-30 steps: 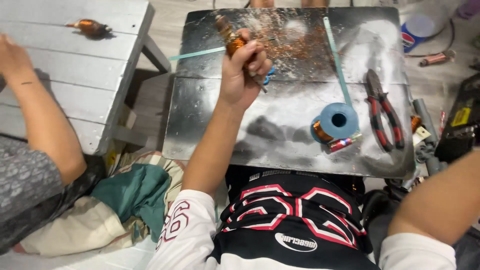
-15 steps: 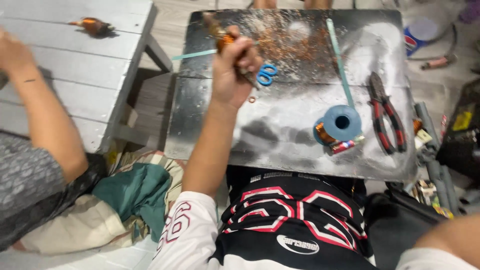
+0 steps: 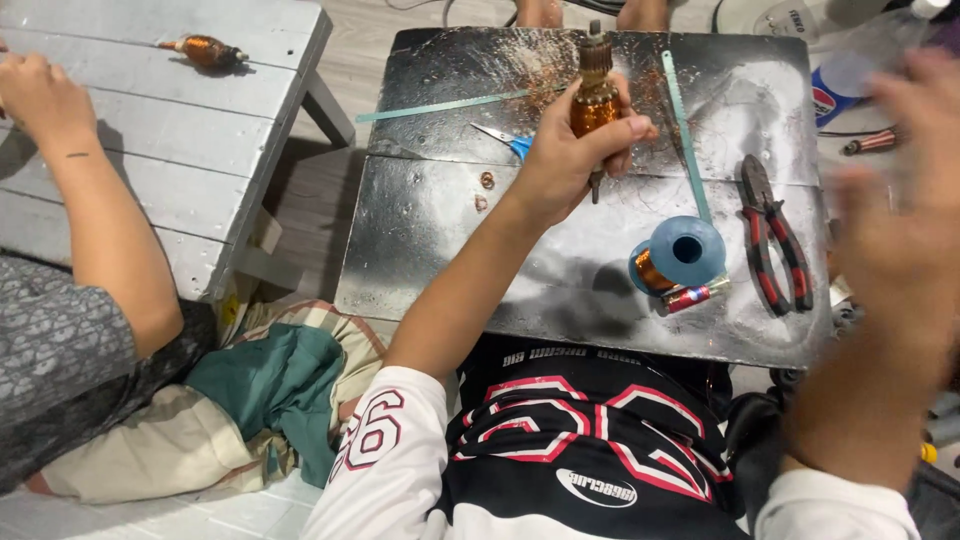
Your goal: Winding thin copper wire onto the poles of a small electric motor armature by hand.
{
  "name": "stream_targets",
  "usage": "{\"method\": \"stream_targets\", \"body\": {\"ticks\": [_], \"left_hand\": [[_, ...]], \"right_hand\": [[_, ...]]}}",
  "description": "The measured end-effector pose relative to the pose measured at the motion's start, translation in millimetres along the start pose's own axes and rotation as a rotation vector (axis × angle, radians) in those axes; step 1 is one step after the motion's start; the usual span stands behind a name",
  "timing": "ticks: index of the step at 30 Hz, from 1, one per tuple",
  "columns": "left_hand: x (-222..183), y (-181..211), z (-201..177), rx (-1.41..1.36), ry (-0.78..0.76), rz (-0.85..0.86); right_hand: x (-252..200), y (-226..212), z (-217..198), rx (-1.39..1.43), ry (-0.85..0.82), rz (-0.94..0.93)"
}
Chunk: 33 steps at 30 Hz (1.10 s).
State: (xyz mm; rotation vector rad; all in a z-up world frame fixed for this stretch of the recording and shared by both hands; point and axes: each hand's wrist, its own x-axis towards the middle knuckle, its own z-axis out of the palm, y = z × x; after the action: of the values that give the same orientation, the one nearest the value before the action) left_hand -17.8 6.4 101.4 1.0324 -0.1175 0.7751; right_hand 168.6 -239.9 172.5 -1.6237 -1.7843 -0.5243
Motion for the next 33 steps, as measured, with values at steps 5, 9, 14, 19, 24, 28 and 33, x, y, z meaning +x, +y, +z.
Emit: {"method": "stream_targets", "body": {"ticks": [5,9,14,19,24,28,33], "left_hand": [[-9.9,-18.0,-4.4,0.017,0.021,-0.043],[-11.8,-10.9,-15.2,0.039,0.045,-0.077],[-5.4,-13.0,-40.7,-0.063,0.062,-0.127],[-8.7,-17.0,-30.8,-0.079,0.071,-0.151],[-7.1,-22.3,-29.8,-0.014,0.071,-0.214],[-5.3,-36.9,-43.4,-0.147,-0.032,-0.157],[-7.9,-36.8,-46.8,-0.176,-0.006,-0.156]], "right_hand": [[48.3,-61.0,59.5,0.263,-0.130,0.203],[42.2,-39.6,91.5,0.345,-0.156,0.336],[28.4,6.7,109.3,0.475,-0.135,0.252],[11.8,29.2,117.7,0.582,-0.069,0.233],[-3.2,55.2,131.1,0.694,0.003,0.279],[-8.4,64.7,136.1,0.752,0.028,0.319],[-8.9,64.7,137.9,0.754,0.073,0.326]]}}
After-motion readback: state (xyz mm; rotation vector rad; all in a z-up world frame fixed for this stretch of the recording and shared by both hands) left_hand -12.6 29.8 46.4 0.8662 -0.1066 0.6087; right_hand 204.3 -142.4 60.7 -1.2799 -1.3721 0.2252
